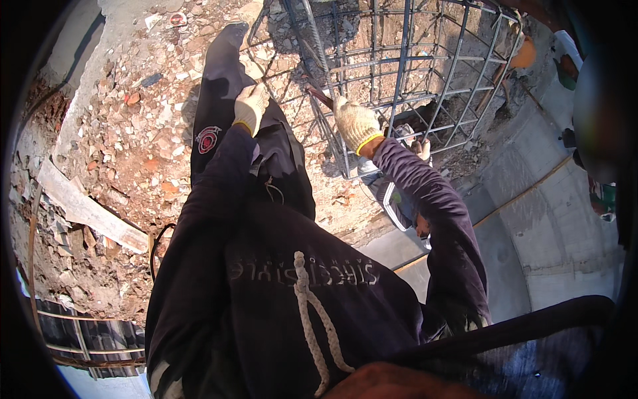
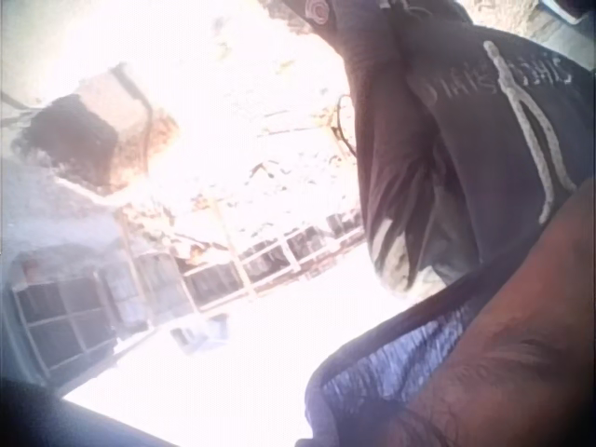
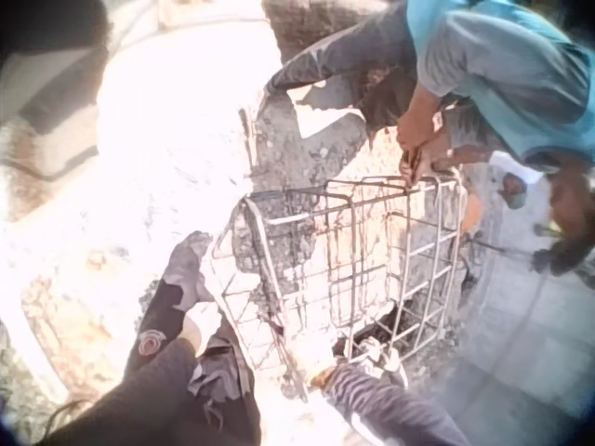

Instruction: The person works with others to construct a rebar cage by positioning metal bars and securing them with wire using pliers.

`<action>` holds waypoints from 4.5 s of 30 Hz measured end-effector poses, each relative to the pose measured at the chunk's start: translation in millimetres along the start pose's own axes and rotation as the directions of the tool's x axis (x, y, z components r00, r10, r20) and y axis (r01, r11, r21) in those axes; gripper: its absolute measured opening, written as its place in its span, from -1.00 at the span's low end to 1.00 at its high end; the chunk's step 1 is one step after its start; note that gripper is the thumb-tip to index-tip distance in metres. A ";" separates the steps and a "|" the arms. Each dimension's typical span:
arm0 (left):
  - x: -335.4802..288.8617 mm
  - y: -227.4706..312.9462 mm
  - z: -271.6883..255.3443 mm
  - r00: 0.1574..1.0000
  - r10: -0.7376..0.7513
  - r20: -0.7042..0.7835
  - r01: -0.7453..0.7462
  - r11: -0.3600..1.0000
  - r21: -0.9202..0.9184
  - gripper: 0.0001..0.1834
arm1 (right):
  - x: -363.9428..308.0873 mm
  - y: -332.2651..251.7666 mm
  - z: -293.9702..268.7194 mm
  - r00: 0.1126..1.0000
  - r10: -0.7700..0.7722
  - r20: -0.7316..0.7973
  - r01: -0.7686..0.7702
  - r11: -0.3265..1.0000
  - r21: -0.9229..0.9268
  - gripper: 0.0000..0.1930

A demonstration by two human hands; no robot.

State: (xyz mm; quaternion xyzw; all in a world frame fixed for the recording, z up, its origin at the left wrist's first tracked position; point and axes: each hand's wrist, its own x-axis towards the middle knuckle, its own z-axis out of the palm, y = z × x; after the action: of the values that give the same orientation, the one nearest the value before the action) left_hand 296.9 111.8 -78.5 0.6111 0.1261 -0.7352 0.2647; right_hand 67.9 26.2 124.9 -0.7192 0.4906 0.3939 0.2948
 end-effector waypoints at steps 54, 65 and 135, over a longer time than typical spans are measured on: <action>-208.9 103.7 187.0 0.854 -0.273 0.443 -0.271 0.493 0.827 -0.91 | -215.5 -192.2 126.6 0.730 0.648 -0.219 0.426 -0.180 0.887 -0.57; -241.1 98.6 161.6 0.785 -0.280 0.553 -0.611 -0.202 0.765 -0.16 | -225.9 -179.1 141.3 0.484 0.871 0.084 0.469 -0.339 0.815 -0.64; -324.0 -148.5 180.2 0.716 0.294 0.633 -0.606 -0.188 0.773 -0.73 | -241.8 -22.8 348.8 0.788 0.611 -0.080 0.222 -0.160 0.962 -0.14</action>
State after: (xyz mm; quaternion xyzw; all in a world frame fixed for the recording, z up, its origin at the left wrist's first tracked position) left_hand 102.9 219.2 253.7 0.5246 -0.6720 -0.5219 0.0276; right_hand -57.9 431.3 152.7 -0.2298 0.7816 -0.2870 0.5039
